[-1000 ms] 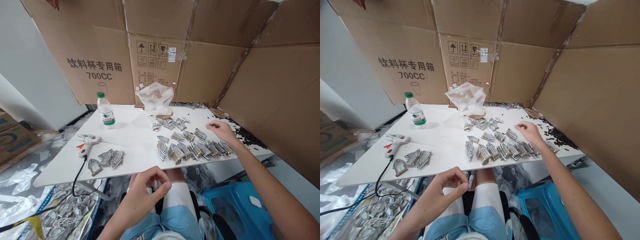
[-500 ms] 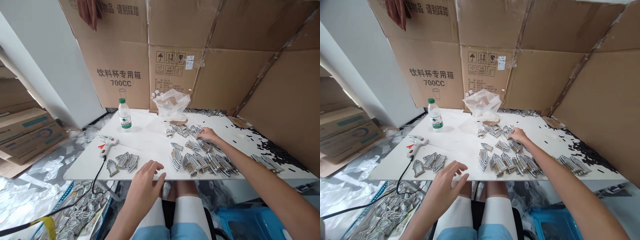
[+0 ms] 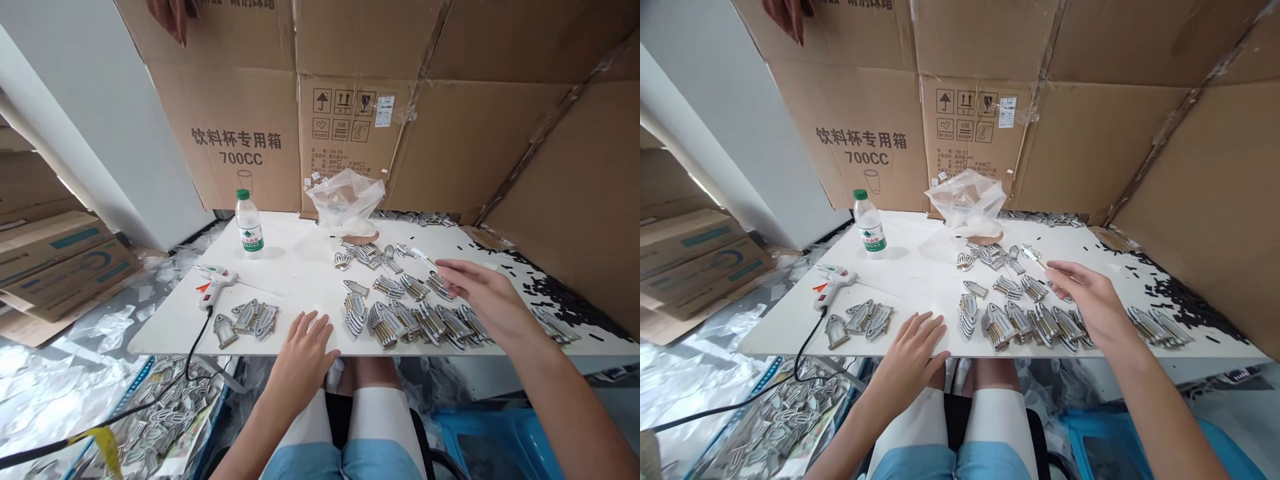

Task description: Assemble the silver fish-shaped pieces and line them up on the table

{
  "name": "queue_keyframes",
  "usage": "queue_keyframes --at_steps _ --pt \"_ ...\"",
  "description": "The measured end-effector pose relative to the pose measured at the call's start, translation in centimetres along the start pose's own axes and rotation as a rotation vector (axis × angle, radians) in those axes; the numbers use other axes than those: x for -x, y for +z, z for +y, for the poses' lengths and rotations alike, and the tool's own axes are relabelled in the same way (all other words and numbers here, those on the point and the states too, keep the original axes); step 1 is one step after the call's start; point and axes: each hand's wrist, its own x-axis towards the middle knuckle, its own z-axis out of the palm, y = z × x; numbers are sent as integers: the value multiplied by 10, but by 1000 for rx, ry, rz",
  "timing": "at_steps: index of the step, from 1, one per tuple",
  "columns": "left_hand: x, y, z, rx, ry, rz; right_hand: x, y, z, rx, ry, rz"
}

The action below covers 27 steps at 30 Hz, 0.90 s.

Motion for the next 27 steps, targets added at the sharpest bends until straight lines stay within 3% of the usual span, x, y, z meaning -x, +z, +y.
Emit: queue_keyframes --at_steps 4,7,12,17,22,27 --pt "-4 -6 4 48 74 -2 82 4 -3 -185 -6 21" --pt "-4 -9 6 58 141 -14 110 10 9 -253 23 6" --pt "-3 -14 2 50 191 16 115 12 29 -288 3 -30" --pt "-5 -16 -3 105 200 -6 118 21 33 -232 12 -38" --pt "-7 -17 -6 279 25 86 134 47 20 -235 4 11" --pt "-9 -15 -8 470 -194 229 143 65 18 -114 -271 -40"
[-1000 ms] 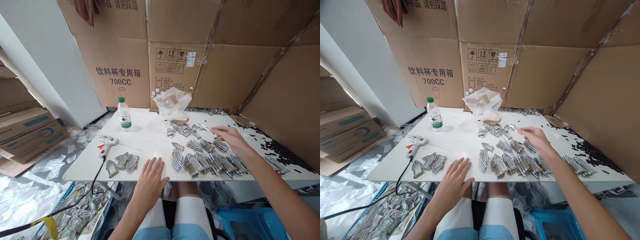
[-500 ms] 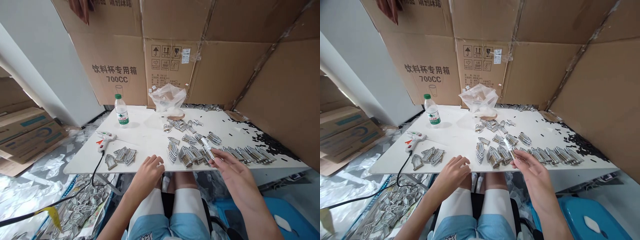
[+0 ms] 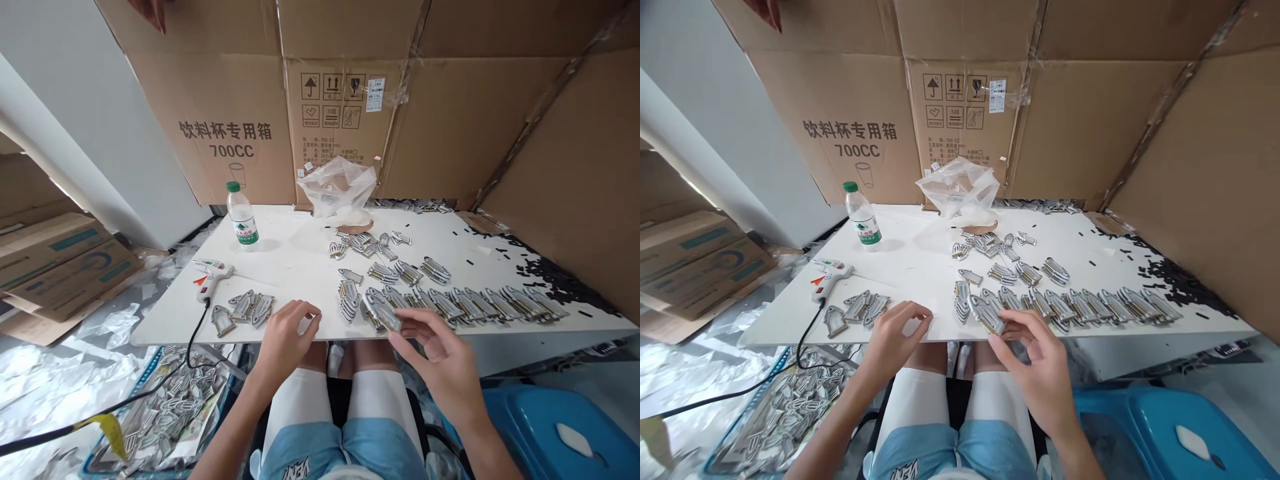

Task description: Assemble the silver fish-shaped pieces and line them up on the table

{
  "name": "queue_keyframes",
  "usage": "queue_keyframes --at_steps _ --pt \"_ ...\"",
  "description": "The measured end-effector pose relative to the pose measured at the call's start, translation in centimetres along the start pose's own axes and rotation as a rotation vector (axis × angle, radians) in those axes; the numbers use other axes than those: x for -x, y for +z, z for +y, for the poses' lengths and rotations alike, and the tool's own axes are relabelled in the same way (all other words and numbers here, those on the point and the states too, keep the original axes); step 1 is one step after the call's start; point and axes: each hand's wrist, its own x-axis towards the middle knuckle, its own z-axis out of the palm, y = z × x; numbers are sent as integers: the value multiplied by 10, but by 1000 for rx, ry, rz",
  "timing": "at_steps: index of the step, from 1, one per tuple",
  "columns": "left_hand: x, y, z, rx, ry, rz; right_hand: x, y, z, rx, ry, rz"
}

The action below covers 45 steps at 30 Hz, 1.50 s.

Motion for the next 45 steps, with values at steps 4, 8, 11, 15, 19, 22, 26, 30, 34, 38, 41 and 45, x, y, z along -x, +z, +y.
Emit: queue_keyframes --at_steps 4,8,11,15,19,22,26,30,34,38,41,45 --pt "-1 -3 0 175 -164 95 4 9 4 203 -275 -30" --pt "-2 -7 1 330 -285 116 8 19 4 316 -451 -58" --pt "-3 -13 6 506 -383 121 9 22 3 338 -498 -74" --pt "-1 -19 21 737 -480 92 11 25 3 374 -535 -78" --pt "4 -19 41 841 -497 -11 15 29 2 347 -528 -76" --pt "8 -16 52 860 -462 -81 17 31 3 331 -539 -70" --pt "11 -12 58 811 -412 -109 17 32 6 352 -594 -42" --pt "12 -10 58 768 -375 -78 18 35 8 349 -649 -30" --pt "11 -8 59 767 -372 -57 19 36 8 350 -696 -30" --pt "12 -8 60 768 -393 -57 19 37 9 379 -765 -32" --pt "13 -8 61 759 -385 -39 20 37 10 386 -793 -20" --pt "13 -7 62 720 -345 16 21 38 10 382 -790 -3"
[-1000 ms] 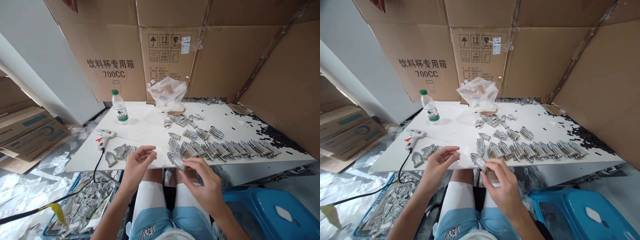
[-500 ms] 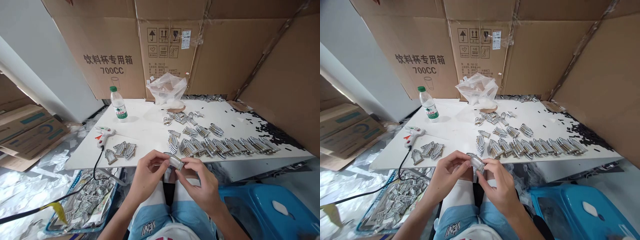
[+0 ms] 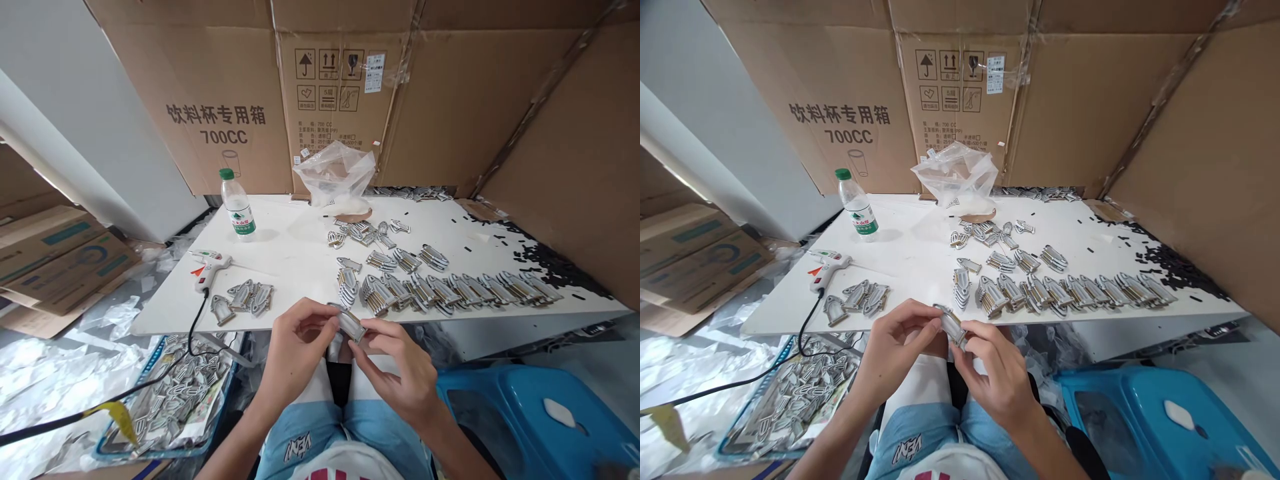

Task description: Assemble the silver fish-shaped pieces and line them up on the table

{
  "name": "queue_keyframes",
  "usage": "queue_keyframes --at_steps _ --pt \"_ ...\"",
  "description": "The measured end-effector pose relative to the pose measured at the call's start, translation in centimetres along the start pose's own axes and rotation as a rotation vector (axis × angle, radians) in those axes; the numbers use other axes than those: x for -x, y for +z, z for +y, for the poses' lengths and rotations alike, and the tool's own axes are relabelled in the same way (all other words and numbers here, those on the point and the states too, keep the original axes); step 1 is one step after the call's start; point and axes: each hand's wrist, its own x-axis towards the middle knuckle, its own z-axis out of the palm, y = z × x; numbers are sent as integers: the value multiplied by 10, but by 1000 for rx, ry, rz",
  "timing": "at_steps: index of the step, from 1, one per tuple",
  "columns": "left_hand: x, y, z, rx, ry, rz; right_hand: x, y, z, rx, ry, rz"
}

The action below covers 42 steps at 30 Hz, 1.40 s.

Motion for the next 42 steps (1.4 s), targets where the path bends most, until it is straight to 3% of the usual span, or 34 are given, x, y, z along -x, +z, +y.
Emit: queue_keyframes --at_steps 8,20,29,42 --pt "4 2 3 -37 40 30 0 1 -2 5 -4 18" --pt "5 -3 8 -138 -15 47 1 5 -5 -102 85 82" --pt "9 -4 11 -319 197 64 3 5 -7 -116 102 84" --pt "17 1 10 -514 287 111 2 8 -8 -98 107 76"
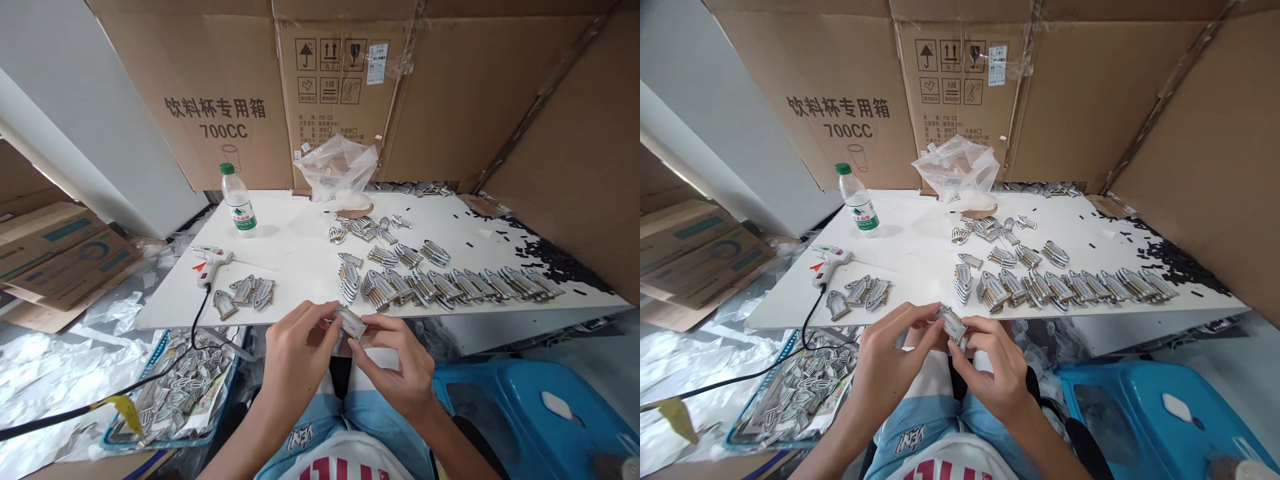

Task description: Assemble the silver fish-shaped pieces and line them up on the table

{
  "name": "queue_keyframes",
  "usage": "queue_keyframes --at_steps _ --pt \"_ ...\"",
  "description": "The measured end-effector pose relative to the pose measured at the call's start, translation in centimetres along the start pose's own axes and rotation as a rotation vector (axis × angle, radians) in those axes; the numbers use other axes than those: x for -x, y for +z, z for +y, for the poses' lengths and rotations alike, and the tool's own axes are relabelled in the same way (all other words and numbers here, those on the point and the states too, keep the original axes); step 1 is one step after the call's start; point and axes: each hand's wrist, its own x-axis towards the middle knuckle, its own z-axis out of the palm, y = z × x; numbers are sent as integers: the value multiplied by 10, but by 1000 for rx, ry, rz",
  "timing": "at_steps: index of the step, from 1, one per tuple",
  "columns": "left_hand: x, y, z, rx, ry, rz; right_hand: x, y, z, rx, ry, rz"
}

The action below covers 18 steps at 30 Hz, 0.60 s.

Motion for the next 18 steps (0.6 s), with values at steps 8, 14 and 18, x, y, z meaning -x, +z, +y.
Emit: queue_keyframes --at_steps 8,14,18 --pt "-12 -15 0 371 -226 -191 -4 -3 0 -14 44 35" --pt "-17 -18 -14 413 -244 -6 -7 -7 -4 20 34 33" --pt "-18 -15 -15 286 -154 -54 -4 -8 -6 26 20 25"
